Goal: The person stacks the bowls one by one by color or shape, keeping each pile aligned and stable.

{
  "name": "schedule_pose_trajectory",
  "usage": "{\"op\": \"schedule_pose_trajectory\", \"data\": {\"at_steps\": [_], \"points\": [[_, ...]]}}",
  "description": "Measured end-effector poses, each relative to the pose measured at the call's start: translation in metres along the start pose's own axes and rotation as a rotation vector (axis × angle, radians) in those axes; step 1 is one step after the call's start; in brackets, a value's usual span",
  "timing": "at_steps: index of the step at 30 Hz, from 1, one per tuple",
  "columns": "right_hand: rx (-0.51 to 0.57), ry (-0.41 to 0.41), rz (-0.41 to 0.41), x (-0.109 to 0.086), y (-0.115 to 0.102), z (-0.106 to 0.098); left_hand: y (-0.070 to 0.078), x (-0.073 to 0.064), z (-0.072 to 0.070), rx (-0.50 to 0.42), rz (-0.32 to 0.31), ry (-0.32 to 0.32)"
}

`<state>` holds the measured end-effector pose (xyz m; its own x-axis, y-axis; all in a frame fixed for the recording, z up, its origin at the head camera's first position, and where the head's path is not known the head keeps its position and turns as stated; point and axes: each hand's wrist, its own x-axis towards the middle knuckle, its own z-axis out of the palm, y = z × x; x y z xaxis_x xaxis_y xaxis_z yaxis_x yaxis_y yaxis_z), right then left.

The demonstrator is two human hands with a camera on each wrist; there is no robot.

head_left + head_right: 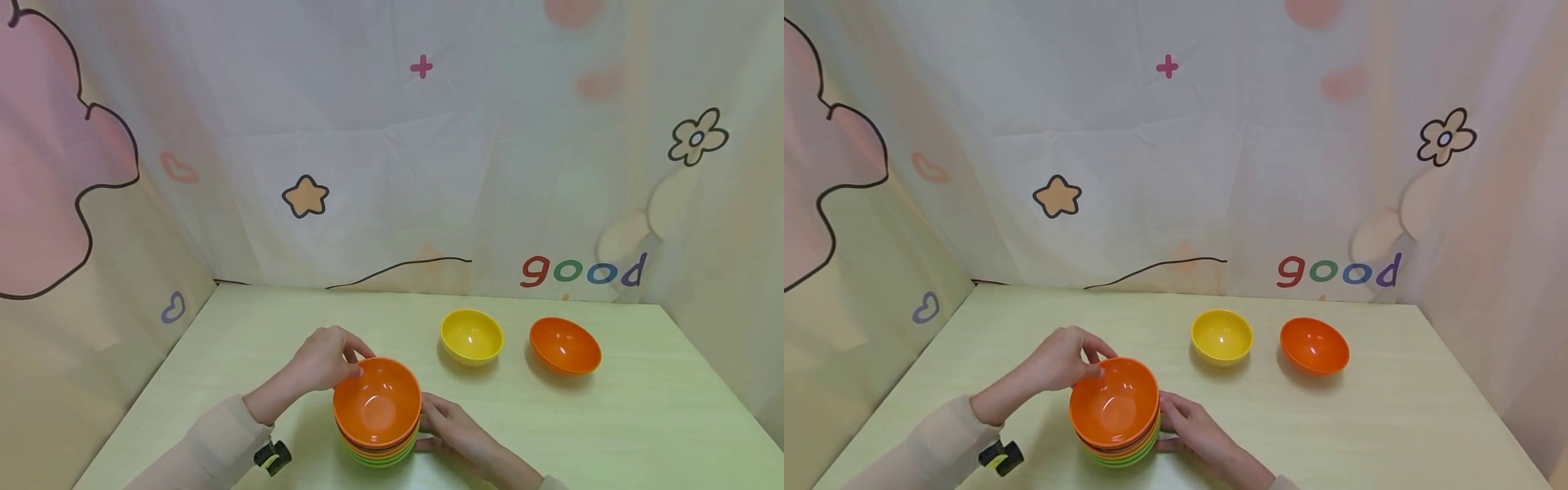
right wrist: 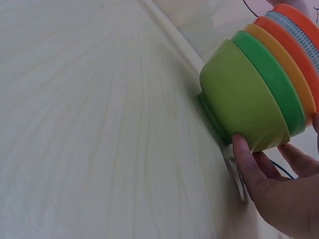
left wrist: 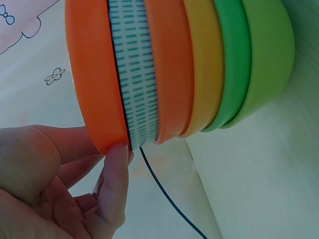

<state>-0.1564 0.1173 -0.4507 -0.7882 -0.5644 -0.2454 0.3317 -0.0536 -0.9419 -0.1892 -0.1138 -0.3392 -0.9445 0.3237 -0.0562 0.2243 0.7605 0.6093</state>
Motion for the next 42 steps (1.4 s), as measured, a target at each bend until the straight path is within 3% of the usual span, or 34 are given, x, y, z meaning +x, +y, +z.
{"op": "schedule_pose_trajectory", "data": {"at_steps": [22,33,37,42], "points": [[0.005,0.002,0.000,0.000,0.002,-0.001,-0.002,0.000,0.002,-0.009,-0.002,-0.015],[0.008,-0.022,-0.010,-0.001,0.002,-0.001,-0.029,-0.006,-0.004,-0.197,0.010,0.063],[0.003,-0.021,-0.004,0.000,0.002,-0.001,-0.040,-0.009,-0.002,-0.307,-0.016,0.046],[0.002,-0.013,0.003,0.001,0.001,-0.001,-0.057,-0.013,0.008,-0.508,-0.081,0.018]]}}
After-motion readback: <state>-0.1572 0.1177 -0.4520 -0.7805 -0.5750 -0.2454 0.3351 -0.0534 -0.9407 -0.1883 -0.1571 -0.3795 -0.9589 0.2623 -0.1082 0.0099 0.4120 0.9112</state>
